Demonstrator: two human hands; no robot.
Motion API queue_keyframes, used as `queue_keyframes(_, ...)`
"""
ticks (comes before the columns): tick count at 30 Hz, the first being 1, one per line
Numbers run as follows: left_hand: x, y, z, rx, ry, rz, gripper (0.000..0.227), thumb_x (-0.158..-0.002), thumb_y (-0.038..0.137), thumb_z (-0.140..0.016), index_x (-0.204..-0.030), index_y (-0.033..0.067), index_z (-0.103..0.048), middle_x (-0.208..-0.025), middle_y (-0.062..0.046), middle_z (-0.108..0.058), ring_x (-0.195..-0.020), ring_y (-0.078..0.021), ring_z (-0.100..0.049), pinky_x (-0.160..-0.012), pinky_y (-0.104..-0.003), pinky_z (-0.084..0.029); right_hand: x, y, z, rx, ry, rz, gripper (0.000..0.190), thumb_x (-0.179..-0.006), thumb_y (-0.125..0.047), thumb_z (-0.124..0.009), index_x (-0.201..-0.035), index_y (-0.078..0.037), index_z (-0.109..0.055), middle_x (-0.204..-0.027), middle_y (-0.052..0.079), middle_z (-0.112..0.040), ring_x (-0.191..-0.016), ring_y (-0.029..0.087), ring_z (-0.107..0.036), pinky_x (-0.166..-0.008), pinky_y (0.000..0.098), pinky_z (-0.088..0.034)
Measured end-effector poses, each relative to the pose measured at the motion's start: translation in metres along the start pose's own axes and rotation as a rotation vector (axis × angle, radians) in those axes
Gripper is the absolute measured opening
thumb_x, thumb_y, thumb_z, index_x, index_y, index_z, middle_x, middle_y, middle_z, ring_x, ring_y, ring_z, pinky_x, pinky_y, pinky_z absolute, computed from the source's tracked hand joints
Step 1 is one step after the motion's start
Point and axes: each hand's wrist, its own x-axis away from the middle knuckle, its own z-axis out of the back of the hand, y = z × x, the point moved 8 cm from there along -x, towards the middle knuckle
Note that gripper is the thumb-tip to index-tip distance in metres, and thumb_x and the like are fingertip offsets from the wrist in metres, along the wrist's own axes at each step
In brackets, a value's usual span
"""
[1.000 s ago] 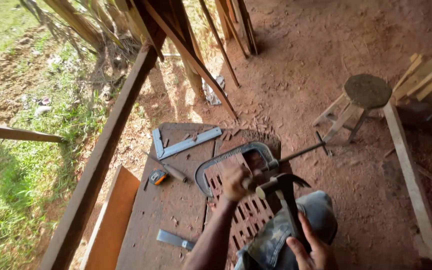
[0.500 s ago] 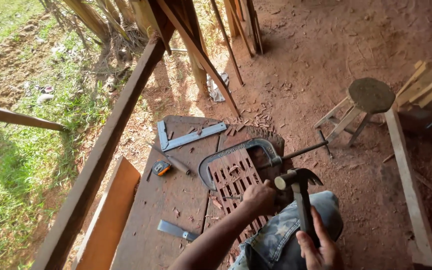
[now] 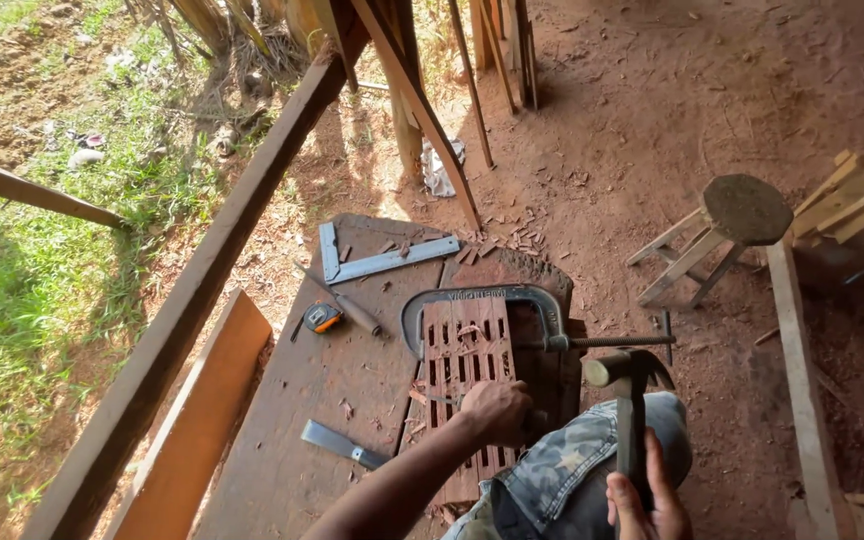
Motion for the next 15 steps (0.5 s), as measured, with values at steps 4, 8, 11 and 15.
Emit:
queue_keyframes(4,-0.006,-0.03,0.051,0.08,0.123,0.128,0.049,-0.1,0.06,-0.054,-0.124,0.0183,-0.067,-0.12,-0.011,-0.067,-0.087,-0.0257,-0.072,-0.061,-0.04,-0.061,-0.007,-0.015,-0.02,-0.009,-0.004,0.013,0.079,-0.089,-0.02,-0.066,-0.162,-0.015,-0.036,-0.066,0.004,-0.057,-0.051,0.011,-0.05,-0.051,0.0267,-0.045)
queue_keyframes(8,0.027,-0.039,0.152,0.625,0.642,0.068,0.051,-0.088,0.051,-0.074,-0.119,0.0109,-0.067,-0.099,-0.014,-0.077,-0.087,-0.0278,-0.075,-0.073,-0.039,-0.061,-0.015,-0.012,-0.024,0.031,-0.055,0.016,0.078,-0.088,-0.02,-0.067,-0.159,-0.014,-0.038,-0.066,0.004,-0.06,-0.05,0.011,-0.051,-0.05,0.0271,-0.046)
queue_keyframes(11,0.008,-0.039,0.141,1.038,0.634,-0.148,0.047,-0.089,0.044,-0.076,-0.115,0.0072,-0.065,-0.103,-0.017,-0.076,-0.096,-0.0281,-0.074,-0.082,-0.037,-0.061,-0.013,-0.007,-0.025,0.081,-0.065,-0.048,0.079,-0.089,-0.02,-0.068,-0.162,-0.015,-0.04,-0.064,0.005,-0.058,-0.051,0.012,-0.051,-0.052,0.0284,-0.045)
queue_keyframes(15,-0.003,-0.007,0.117,0.973,0.582,-0.258,0.03,-0.087,0.035,-0.074,-0.106,0.0126,-0.067,-0.103,-0.011,-0.076,-0.098,-0.0248,-0.074,-0.087,-0.037,-0.06,-0.005,0.026,-0.004,-0.023,-0.01,-0.018,0.077,-0.089,-0.018,-0.068,-0.162,-0.01,-0.042,-0.069,0.008,-0.064,-0.053,0.015,-0.054,-0.055,0.0313,-0.048)
